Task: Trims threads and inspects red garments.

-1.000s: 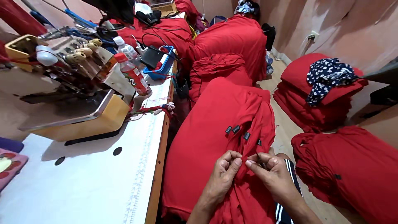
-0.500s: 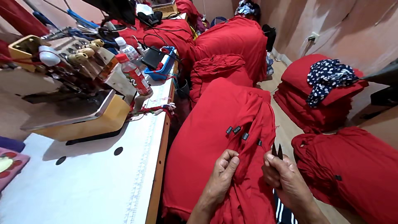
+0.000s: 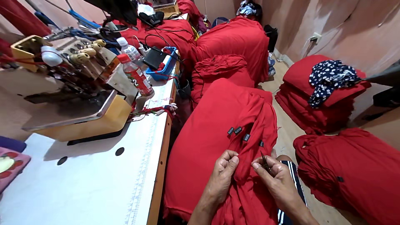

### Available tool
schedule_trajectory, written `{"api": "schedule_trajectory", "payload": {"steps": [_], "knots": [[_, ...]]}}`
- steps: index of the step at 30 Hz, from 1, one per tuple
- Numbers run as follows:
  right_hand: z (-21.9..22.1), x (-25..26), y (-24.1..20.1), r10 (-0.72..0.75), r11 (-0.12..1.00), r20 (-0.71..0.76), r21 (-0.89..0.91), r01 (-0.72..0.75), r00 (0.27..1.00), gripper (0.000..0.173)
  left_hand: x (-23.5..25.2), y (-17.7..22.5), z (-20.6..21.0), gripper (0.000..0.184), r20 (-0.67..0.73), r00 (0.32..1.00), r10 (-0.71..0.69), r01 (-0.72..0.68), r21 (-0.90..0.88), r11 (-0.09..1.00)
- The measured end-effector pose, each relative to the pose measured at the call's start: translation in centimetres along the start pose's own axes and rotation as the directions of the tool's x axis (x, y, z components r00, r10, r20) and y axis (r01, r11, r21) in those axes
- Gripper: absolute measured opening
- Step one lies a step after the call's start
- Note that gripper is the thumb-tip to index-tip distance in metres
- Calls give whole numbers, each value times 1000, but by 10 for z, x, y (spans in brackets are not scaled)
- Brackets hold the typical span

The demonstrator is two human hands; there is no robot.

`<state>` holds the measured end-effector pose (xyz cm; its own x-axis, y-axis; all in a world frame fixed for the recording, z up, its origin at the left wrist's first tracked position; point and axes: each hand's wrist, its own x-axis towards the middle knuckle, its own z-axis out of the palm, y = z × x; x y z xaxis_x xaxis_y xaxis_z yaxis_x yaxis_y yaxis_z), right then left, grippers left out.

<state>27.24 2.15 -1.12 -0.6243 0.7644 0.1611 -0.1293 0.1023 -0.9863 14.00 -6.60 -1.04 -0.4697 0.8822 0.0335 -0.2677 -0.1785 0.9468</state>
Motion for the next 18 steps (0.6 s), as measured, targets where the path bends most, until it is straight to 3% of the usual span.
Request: {"api": "schedule_trajectory", "payload": {"steps": [4, 9, 13, 18], "knots": [[-4, -6, 4, -82, 995, 82, -57, 87, 993, 11, 0, 0, 1, 18, -22, 999, -28, 27, -67, 997], [-11, -13, 13, -114, 984, 219, -108, 140, 969, 31, 0, 0, 1, 16, -50, 998, -37, 32, -101, 994], [-17, -11, 16, -137, 970, 267, -160, 184, 954, 14, -1, 1, 3, 17, -99, 995, -32, 21, -115, 993], [-22, -20, 7, -405, 796, 163, -420, 435, 900, 15, -2, 5, 9, 18, -210, 977, -48, 18, -145, 989]]}}
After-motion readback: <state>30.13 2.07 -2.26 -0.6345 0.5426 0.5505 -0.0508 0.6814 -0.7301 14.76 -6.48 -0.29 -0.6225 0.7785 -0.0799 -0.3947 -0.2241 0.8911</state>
